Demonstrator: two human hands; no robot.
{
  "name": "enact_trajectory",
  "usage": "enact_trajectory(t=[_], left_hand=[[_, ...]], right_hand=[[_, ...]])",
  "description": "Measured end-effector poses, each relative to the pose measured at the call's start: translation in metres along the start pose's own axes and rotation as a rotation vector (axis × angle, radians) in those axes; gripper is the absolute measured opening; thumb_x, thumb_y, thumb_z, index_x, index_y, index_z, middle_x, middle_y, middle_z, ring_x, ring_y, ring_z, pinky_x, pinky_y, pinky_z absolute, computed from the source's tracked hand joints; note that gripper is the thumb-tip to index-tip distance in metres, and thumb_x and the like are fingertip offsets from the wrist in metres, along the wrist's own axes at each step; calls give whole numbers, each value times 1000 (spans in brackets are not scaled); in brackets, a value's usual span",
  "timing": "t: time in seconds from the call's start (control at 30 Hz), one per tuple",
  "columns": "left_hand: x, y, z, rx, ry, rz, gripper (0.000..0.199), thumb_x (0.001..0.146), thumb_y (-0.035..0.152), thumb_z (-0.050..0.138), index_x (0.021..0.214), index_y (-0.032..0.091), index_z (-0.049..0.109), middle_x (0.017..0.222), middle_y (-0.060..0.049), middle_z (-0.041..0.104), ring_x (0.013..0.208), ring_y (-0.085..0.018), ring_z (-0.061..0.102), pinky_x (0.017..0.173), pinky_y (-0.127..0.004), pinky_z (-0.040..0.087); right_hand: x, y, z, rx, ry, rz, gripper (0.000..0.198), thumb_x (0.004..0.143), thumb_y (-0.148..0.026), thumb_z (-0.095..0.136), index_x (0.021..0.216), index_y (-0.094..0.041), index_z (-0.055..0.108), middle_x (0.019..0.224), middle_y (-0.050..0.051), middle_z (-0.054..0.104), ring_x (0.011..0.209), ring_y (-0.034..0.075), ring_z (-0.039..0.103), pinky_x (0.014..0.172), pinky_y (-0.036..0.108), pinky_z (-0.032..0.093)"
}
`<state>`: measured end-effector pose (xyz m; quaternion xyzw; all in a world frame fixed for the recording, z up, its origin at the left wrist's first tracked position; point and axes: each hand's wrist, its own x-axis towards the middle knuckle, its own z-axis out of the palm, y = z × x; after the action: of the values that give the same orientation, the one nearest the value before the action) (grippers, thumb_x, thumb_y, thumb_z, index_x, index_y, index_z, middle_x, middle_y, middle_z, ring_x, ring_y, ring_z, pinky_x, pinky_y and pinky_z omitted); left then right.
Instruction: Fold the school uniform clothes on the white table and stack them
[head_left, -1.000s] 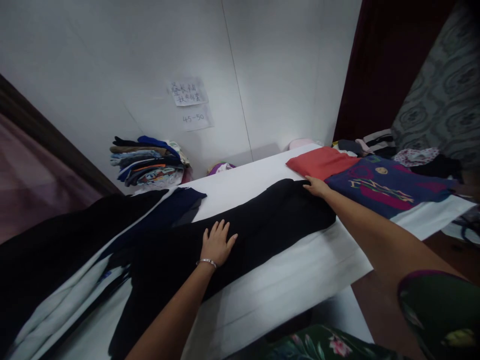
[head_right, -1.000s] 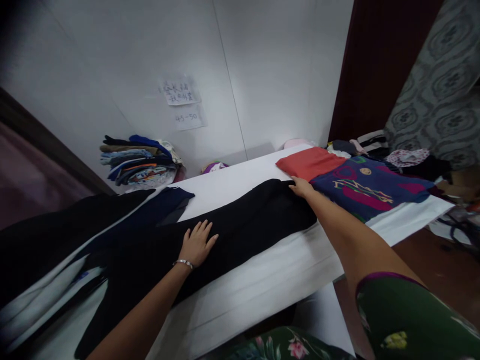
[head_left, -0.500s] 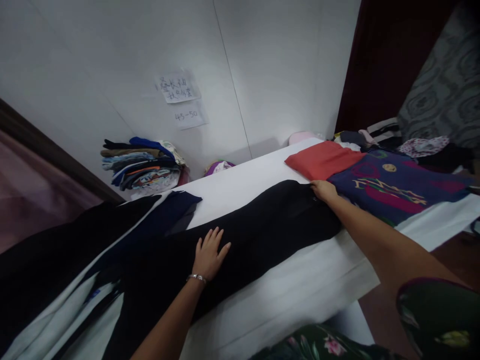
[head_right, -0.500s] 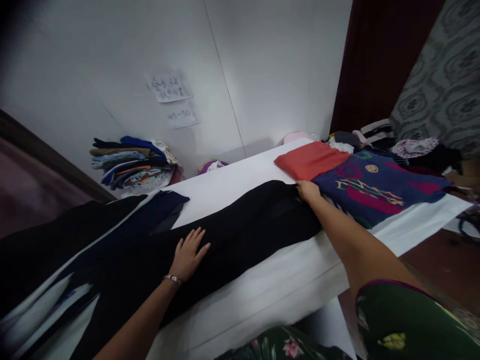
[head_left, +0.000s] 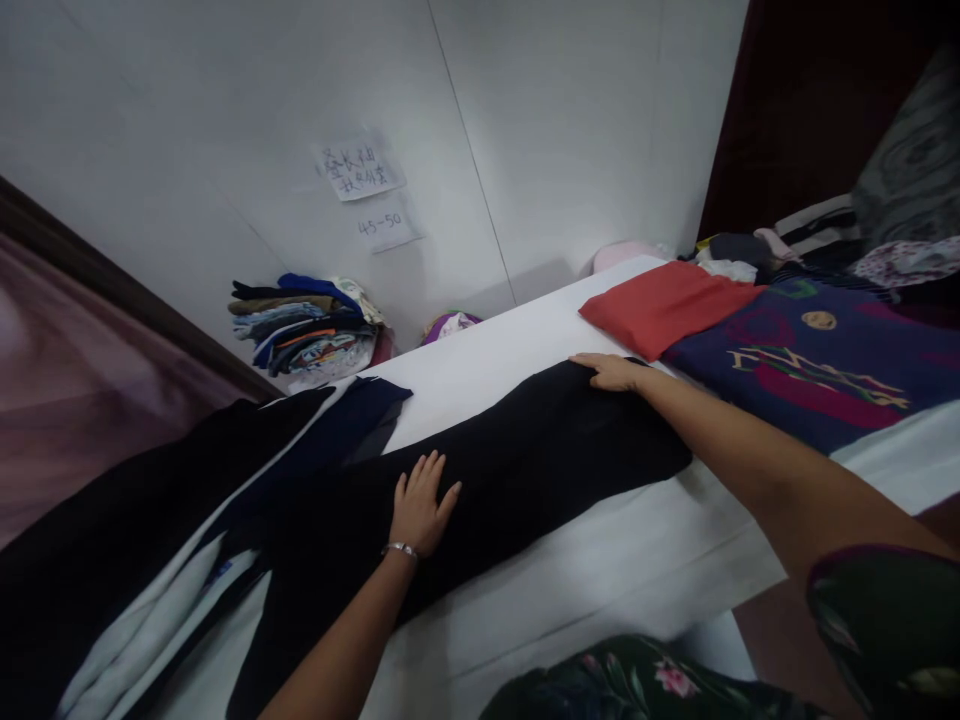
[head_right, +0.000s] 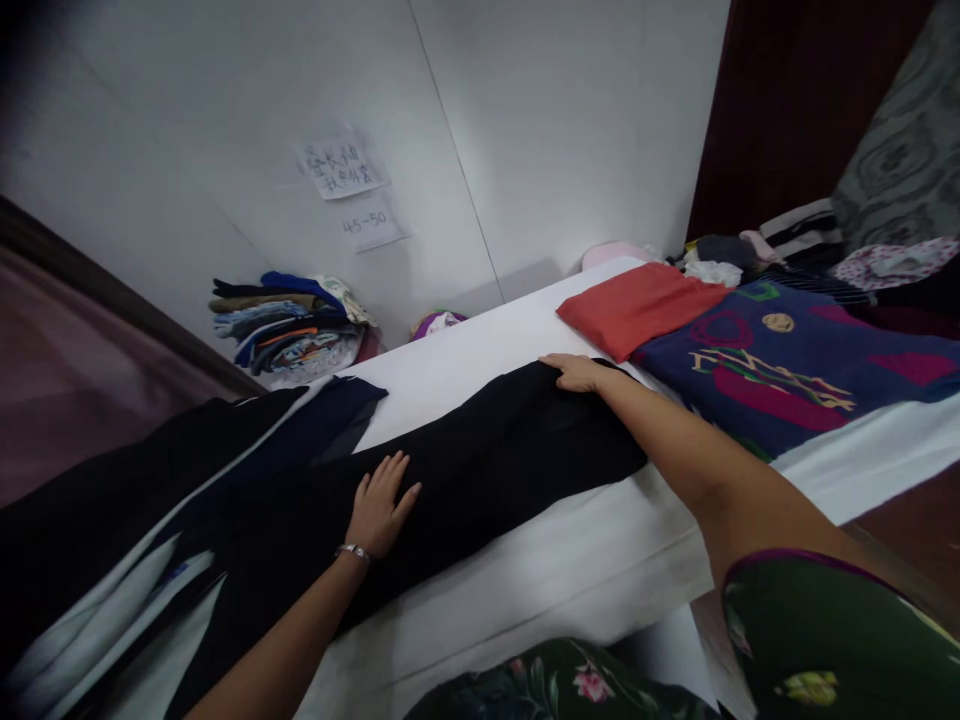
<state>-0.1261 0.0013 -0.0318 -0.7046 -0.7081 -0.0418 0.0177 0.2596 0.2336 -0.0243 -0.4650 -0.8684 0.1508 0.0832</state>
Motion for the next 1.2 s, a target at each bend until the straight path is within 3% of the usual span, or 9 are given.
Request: enact_trajectory(t=[0.17, 0.27, 0.47, 0.53, 0.67, 0.77, 0.9, 1.07, 1.2], left_hand=[[-3, 3, 1, 9, 44, -181, 58, 93, 45, 39, 143, 16, 40, 152, -12, 34, 142, -27, 25, 114, -50, 21], [-4, 3, 0, 19, 38, -164, 57, 92, 44, 40, 143, 17, 41, 152, -12, 34, 142, -27, 25, 114, -49, 22], [-3, 7, -4, 45, 29, -143, 55, 92, 40, 41, 142, 17, 42, 151, -12, 35, 141, -28, 27, 113, -50, 24], [-3, 9, -4, 54, 26, -142, 54, 92, 40, 41, 142, 17, 42, 151, -13, 35, 141, -28, 28, 113, -49, 24], [-4, 9, -4, 66, 17, -152, 55, 93, 40, 40, 142, 15, 41, 151, -13, 34, 142, -27, 27, 113, -49, 23], [-4, 9, -4, 65, 13, -148, 55, 93, 40, 40, 142, 15, 40, 151, -12, 35, 142, -27, 26, 114, -48, 23], [-4, 9, -5, 55, 12, -142, 55, 93, 41, 39, 142, 15, 40, 152, -12, 34, 142, -27, 26, 114, -48, 23], [-3, 12, -7, 52, 0, -153, 55, 94, 42, 39, 142, 16, 41, 152, -11, 34, 142, -27, 26, 114, -47, 22], [-2, 14, -7, 80, -4, -161, 55, 94, 43, 38, 142, 16, 41, 152, -11, 35, 142, -26, 27, 114, -47, 23]], right_hand=[[6, 15, 12, 65, 2, 109, 69, 78, -26, 47, 145, -12, 39, 150, 9, 37, 138, 25, 33, 113, 38, 26], [4, 19, 17, 63, 16, 102, 68, 78, -26, 47, 144, -10, 39, 150, 10, 37, 138, 24, 32, 114, 36, 24], [9, 17, 10, 101, 2, 116, 74, 78, -28, 50, 149, -19, 31, 152, 5, 34, 140, 27, 29, 114, 43, 24], [13, 2, 0, 135, 39, 66, 73, 82, -33, 49, 151, -22, 26, 155, 4, 26, 143, 29, 18, 115, 47, 18], [23, -53, -12, 210, 129, -225, 62, 93, -54, 36, 149, -31, 28, 158, -3, 18, 145, 28, 7, 115, 51, 7], [30, -84, 1, 150, 15, -348, 59, 92, -61, 33, 144, -34, 40, 156, -1, 24, 144, 32, 12, 114, 56, 4], [32, -82, 35, 34, -148, -273, 60, 91, -59, 34, 143, -31, 42, 152, 4, 35, 142, 32, 22, 113, 57, 9], [36, -68, 49, 60, -141, -261, 60, 91, -58, 35, 144, -31, 41, 152, 4, 33, 142, 30, 22, 114, 56, 10], [39, -67, 37, 315, -46, -208, 54, 90, -50, 43, 139, -28, 47, 148, 4, 42, 140, 27, 29, 114, 52, 18]])
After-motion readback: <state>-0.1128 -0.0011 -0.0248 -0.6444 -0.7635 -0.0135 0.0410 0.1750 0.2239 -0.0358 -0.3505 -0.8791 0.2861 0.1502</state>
